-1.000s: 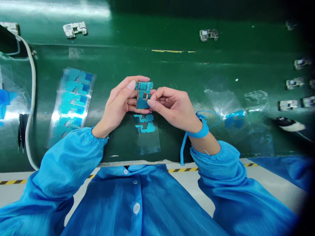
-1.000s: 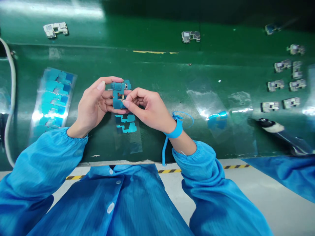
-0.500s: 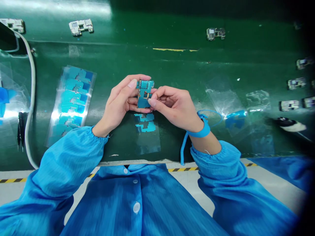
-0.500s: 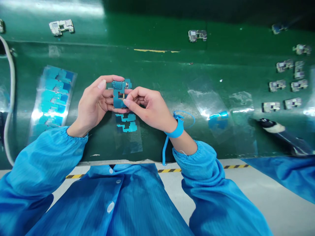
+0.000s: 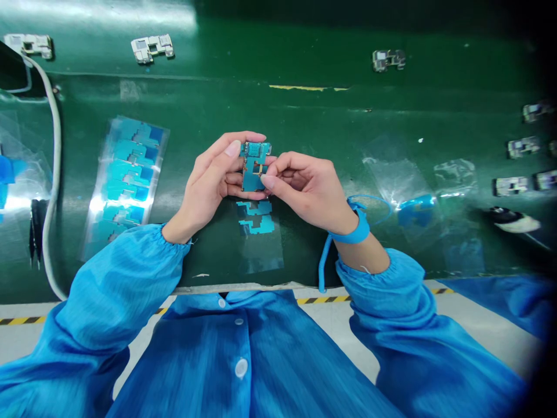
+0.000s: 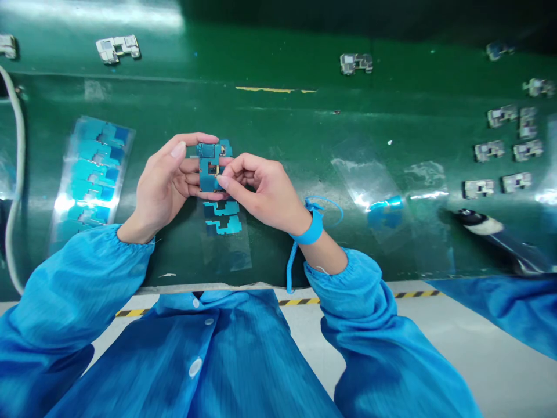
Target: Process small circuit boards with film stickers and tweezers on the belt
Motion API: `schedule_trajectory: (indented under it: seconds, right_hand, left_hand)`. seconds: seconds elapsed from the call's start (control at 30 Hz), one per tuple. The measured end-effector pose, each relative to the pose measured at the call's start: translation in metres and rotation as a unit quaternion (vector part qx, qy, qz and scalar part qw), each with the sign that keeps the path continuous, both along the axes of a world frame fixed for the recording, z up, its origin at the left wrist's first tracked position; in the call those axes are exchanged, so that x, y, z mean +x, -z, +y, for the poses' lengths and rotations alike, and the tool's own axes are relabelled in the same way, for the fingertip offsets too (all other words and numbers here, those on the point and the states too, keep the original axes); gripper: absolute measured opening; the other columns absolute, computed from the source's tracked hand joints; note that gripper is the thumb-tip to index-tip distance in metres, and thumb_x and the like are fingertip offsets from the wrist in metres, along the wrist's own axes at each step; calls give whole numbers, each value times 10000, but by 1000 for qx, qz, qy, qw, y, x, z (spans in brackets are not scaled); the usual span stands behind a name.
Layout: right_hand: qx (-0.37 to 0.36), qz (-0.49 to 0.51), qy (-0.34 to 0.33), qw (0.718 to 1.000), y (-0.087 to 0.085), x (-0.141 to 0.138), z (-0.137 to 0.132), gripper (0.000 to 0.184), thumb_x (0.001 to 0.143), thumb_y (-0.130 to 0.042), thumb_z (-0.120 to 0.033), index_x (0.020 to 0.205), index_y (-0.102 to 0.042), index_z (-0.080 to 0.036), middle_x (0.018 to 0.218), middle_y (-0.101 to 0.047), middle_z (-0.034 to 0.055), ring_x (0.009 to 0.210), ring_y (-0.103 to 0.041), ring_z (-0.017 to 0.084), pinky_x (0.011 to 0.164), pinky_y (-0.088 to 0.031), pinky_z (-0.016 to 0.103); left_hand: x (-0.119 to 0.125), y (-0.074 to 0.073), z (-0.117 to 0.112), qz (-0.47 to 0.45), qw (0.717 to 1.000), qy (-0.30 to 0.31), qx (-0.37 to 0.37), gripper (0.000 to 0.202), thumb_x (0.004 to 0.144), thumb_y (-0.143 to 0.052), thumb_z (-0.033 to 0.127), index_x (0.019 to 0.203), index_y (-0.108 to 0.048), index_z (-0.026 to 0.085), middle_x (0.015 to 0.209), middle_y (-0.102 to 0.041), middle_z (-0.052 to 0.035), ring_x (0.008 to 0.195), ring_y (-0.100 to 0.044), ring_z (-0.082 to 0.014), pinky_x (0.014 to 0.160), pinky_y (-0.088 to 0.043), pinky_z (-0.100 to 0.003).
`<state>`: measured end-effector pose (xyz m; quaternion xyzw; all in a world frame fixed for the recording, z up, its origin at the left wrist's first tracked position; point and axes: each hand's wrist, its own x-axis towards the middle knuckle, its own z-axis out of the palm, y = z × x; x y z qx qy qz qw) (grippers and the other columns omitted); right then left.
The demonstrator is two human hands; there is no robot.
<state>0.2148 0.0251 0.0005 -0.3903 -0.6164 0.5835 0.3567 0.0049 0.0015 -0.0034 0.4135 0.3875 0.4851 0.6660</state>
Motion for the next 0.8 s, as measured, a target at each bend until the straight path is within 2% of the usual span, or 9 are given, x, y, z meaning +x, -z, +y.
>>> schedule_trajectory:
  seconds: [0.23,0.37,0.57,0.8]
  right_hand:
    - [0,4,-2,1000,1,0,-1,416,928,-898,-582,887,-714,-211,922,-732,59,1032,-780,243,843,-674,349]
    - [-2,-6,-2,1000,0,0,-2,430,932,-884,-601,888,-706,-212,959,-746,68,1040,-778,247,864,-683,368]
    - [1,-17,-6,1000,-3,0,-2,423,943,-871,-599,888,-695,-219,896,-740,58,1076,-785,267,891,-689,390]
    - [8,-19,-2,1000,0,1,-1,425,940,-871,-597,874,-689,-219,900,-738,57,1082,-793,272,853,-689,376]
  left_hand:
    - [-1,2,0,-41,999,10,0,484,1114,-611,592,1409,-689,215,1128,-836,-71,1033,-869,-283,774,-752,-343]
    - [-1,2,0,-40,999,7,-4,486,1099,-642,584,1405,-703,212,1139,-838,-72,1052,-867,-299,788,-760,-367]
    - [-1,2,0,-44,999,-1,-8,519,1072,-681,596,1407,-712,201,1188,-829,-86,1049,-867,-323,797,-765,-407]
    - [0,2,-1,-40,999,4,2,515,1079,-662,610,1404,-704,213,1154,-835,-82,1018,-872,-306,761,-760,-380]
